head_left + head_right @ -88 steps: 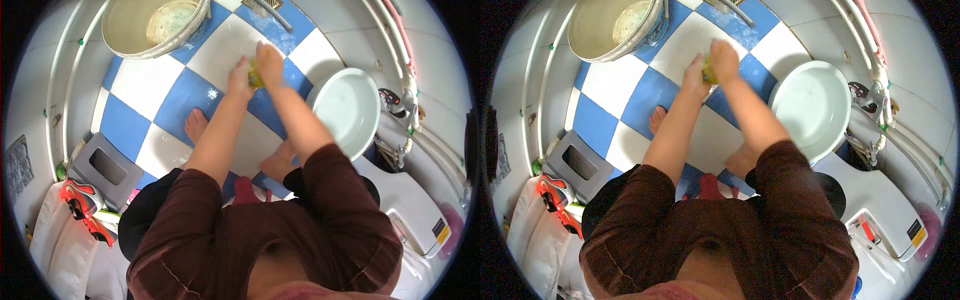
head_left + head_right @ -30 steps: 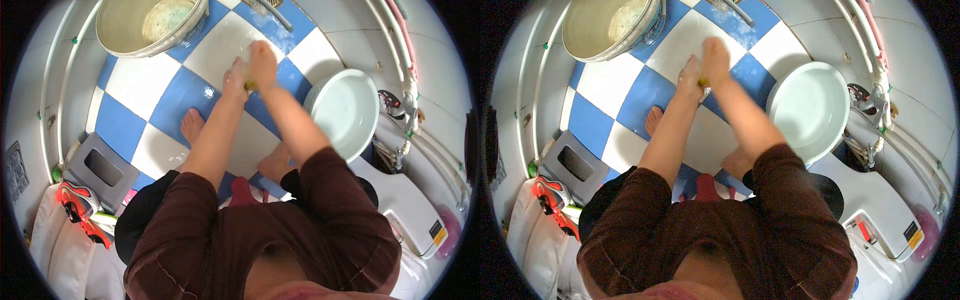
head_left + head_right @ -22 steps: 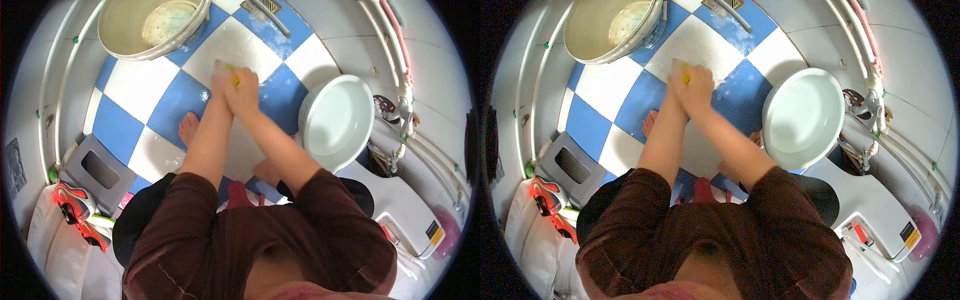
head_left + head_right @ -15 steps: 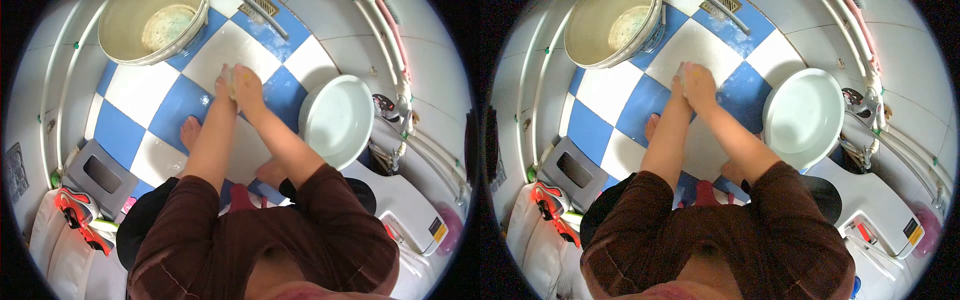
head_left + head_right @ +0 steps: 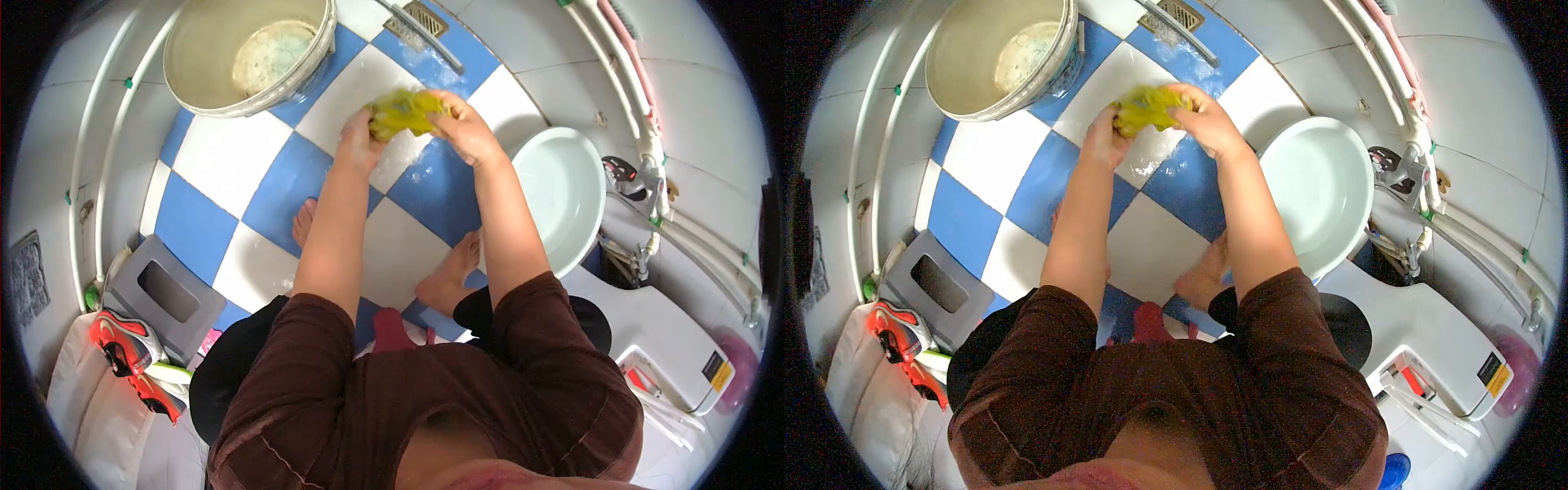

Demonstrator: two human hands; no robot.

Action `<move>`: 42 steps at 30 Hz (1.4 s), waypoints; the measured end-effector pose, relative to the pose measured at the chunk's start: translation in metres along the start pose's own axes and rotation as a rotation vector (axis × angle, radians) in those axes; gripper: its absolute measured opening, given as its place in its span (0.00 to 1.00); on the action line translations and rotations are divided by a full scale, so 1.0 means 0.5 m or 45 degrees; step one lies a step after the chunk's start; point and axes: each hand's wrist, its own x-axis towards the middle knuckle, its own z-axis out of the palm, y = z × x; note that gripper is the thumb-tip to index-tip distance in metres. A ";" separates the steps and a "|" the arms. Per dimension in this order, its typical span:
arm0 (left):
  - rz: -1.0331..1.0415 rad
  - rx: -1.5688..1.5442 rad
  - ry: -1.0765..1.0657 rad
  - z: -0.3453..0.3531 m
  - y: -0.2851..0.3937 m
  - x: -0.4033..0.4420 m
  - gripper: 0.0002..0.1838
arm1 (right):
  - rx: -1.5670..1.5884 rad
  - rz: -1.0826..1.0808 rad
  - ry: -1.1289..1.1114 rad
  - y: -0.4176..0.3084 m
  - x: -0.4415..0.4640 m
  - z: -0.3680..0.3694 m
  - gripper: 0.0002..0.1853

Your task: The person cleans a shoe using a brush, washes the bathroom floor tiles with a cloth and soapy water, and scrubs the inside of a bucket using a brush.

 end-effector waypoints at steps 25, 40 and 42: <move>0.165 -0.602 -0.338 -0.029 0.054 -0.042 0.22 | -1.073 0.115 0.550 -0.006 0.025 -0.177 0.17; 0.190 -0.614 -0.437 -0.008 0.073 -0.103 0.33 | 0.693 -0.008 -0.334 -0.074 -0.009 0.030 0.15; 0.044 -0.592 -0.514 -0.013 0.068 -0.108 0.31 | 0.972 0.020 -0.507 -0.033 0.003 0.005 0.15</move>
